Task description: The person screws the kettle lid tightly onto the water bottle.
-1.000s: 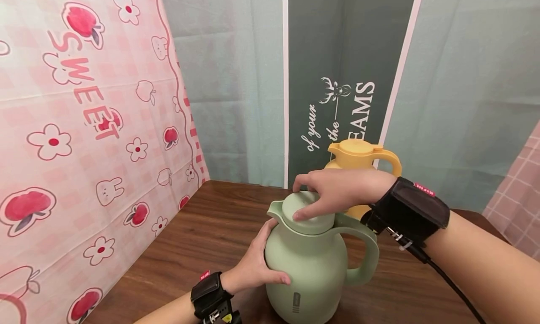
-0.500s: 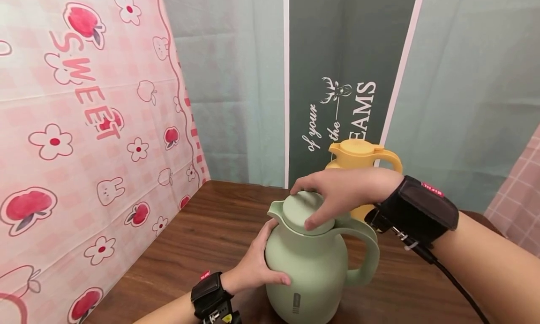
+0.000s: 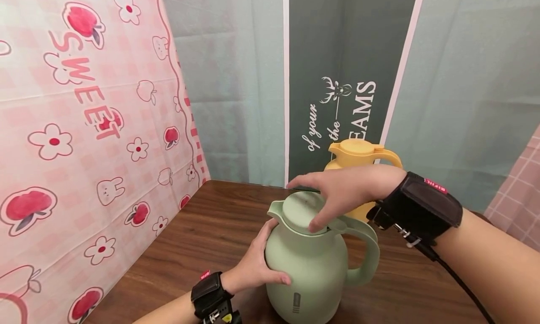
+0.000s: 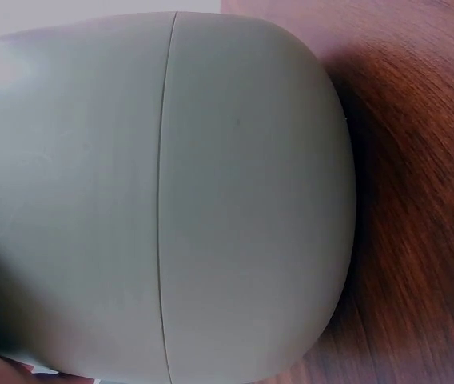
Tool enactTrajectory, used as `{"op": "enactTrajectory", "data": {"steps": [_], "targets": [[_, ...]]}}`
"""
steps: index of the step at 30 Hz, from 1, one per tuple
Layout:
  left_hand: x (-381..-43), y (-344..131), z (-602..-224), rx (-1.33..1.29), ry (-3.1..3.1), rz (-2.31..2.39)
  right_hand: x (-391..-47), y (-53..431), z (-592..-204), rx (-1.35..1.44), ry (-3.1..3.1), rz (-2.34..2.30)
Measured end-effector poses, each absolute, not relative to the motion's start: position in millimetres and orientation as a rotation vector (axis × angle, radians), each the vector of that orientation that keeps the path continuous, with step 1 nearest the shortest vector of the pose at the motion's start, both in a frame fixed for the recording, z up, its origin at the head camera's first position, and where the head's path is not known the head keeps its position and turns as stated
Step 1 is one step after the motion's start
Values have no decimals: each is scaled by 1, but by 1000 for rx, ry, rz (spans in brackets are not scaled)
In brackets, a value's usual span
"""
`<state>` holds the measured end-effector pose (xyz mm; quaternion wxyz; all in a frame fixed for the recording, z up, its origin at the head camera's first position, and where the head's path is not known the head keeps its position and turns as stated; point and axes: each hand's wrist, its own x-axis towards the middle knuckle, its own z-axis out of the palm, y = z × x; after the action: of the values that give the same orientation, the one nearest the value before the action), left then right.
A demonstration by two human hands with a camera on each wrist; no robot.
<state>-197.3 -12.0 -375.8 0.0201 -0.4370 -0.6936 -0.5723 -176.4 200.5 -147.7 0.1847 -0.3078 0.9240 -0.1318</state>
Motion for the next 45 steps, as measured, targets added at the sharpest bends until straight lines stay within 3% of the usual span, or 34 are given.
{"op": "enactTrajectory", "data": {"steps": [14, 22, 35, 45], "targets": [[-199, -13, -374, -1345, -2158, -1738, -182, 192, -157, -907, 2771, -216], [-199, -14, -375, -1358, -2165, -1758, -176, 199, -147, -975, 2596, -363], [-200, -12, -375, -1334, -2168, -1750, -181, 192, -159, -978, 2843, -124], [-197, -10, -377, -1336, -2148, -1773, -172, 204, -154, -1035, 2681, -316]]}}
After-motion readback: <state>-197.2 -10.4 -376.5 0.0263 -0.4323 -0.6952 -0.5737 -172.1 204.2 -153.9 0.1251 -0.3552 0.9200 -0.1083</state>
